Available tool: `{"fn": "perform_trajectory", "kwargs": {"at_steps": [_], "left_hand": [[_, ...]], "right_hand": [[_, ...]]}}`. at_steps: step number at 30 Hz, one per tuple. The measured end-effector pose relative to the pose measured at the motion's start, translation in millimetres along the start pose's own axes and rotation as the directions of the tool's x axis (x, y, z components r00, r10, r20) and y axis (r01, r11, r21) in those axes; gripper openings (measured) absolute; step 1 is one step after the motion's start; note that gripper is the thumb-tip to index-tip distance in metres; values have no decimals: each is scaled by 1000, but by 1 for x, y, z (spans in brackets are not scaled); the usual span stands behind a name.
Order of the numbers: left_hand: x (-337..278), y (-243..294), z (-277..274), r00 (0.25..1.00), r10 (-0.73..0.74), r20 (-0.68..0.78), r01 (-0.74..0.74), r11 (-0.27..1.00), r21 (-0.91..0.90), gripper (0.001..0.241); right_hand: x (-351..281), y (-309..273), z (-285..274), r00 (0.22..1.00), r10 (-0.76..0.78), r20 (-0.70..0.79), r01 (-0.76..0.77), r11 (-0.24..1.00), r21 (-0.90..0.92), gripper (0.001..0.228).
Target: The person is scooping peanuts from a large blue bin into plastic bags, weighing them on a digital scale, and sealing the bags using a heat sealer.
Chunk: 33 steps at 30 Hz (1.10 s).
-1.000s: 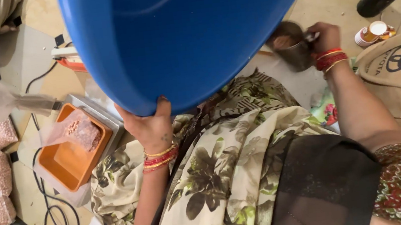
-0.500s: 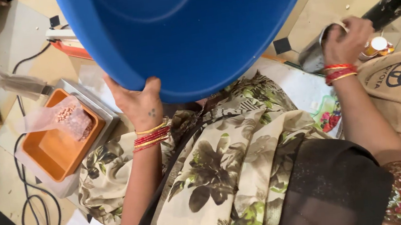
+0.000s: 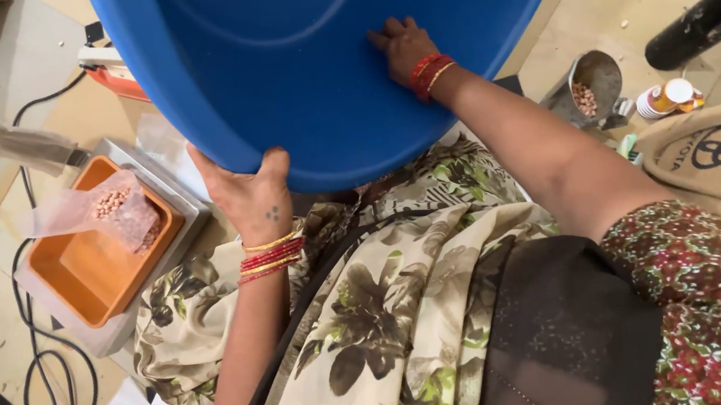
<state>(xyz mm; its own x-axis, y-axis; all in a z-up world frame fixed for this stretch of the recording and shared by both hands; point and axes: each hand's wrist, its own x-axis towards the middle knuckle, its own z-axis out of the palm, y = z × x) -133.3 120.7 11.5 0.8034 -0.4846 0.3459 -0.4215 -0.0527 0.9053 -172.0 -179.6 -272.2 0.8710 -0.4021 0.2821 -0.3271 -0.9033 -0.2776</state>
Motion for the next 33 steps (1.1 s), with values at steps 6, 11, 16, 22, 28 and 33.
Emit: {"fn": "perform_trajectory", "kwargs": {"at_steps": [6,11,16,22,28,33], "left_hand": [[3,-5,0,1000,-8,6,9,1000,-13,53],[6,-4,3,999,-33,16,33,999,-22,51],[7,-5,3,999,-47,23,49,997,-68,53],[6,-8,2,999,-51,8,51,995,-83,54],[4,-9,4,1000,-27,-6,26,997,-76,54],[-1,-7,13,999,-36,-5,36,995,-91,53]], "right_hand": [[21,-19,-16,970,140,200,-139,990,-20,55],[14,-13,-8,968,168,184,-176,984,25,50],[-14,0,-8,989,89,119,-98,992,76,45],[-100,-19,-86,982,108,156,-125,987,105,46],[-173,-51,-184,801,345,489,-327,937,-127,21],[-164,-91,-182,969,178,170,-203,969,143,57]]}}
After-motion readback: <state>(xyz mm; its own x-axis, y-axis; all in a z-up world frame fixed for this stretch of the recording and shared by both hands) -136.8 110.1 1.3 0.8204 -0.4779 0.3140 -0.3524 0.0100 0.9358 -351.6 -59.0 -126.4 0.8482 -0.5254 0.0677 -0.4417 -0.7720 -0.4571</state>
